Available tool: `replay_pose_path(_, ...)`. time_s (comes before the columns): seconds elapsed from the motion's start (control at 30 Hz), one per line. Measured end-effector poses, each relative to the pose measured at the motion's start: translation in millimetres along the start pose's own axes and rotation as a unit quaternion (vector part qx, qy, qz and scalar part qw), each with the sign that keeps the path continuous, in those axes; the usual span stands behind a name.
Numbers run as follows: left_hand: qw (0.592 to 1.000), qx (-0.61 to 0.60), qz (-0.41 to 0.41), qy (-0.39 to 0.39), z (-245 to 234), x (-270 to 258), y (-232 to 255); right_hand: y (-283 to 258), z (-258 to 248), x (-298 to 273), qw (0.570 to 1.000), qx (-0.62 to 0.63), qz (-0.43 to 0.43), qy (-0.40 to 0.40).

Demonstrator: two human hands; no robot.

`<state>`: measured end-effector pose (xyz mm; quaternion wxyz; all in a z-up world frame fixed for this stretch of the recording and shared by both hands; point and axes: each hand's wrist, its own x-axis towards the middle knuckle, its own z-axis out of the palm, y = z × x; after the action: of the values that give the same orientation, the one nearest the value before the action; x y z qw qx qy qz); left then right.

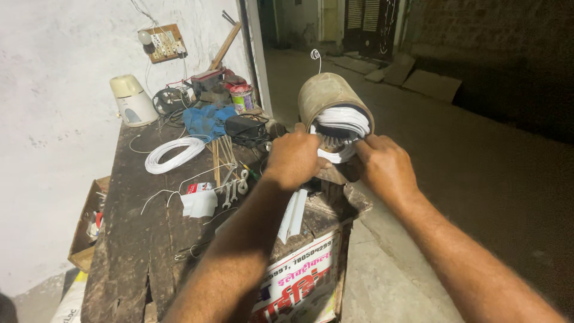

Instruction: The person winds white wire onto a cylindrical spool mounted on a workbench. They repeatedly pull wire from a loose coil, wrap it around the spool, and adjust the layers with both hands. The person also briefly uses a metal rod to press or align the wound wire inside the spool.

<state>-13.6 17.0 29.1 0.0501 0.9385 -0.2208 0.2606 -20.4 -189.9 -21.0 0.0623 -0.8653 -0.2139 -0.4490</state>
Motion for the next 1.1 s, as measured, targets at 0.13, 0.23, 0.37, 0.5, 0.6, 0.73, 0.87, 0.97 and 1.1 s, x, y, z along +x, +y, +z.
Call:
replay_pose_path(0.13,1.000,-0.004,-0.013,-0.007,1.3,-1.4,1.8,-11.5,5.4,-5.6,0.996,-0.091,-0.011,-0.004)
replay_pose_path(0.23,1.000,-0.008,-0.013,0.000,1.0,-1.1,2.4,-18.8,13.8,-6.0,0.993,-0.107,-0.007,0.038)
replay_pose_path(0.37,1.000,-0.016,-0.010,0.007,0.8,-0.9,3.9,-21.4,17.1,-6.4,0.996,-0.059,0.049,0.049)
replay_pose_path(0.5,1.000,0.004,-0.021,0.010,5.1,2.4,4.8,-23.1,19.3,-5.9,0.994,0.000,0.054,0.098)
replay_pose_path(0.6,0.999,-0.017,-0.039,0.010,5.1,2.0,6.2,-22.3,14.3,-5.8,0.996,0.007,0.056,0.065)
replay_pose_path(0.73,0.997,-0.072,-0.009,0.008,3.4,-5.7,1.2,-20.1,6.7,-6.5,0.993,-0.101,-0.039,0.045)
replay_pose_path(0.87,0.998,-0.057,-0.009,-0.015,5.3,-4.3,-3.6,-16.7,9.8,0.7,0.997,-0.042,-0.068,-0.005)
replay_pose_path(0.97,0.999,-0.022,0.000,-0.037,7.8,3.1,-7.1,-11.5,14.0,1.4,0.997,-0.038,-0.062,-0.026)
replay_pose_path(1.1,0.999,-0.014,0.029,-0.019,6.3,5.5,-12.1,-11.8,17.4,2.3,0.995,-0.069,-0.078,0.010)
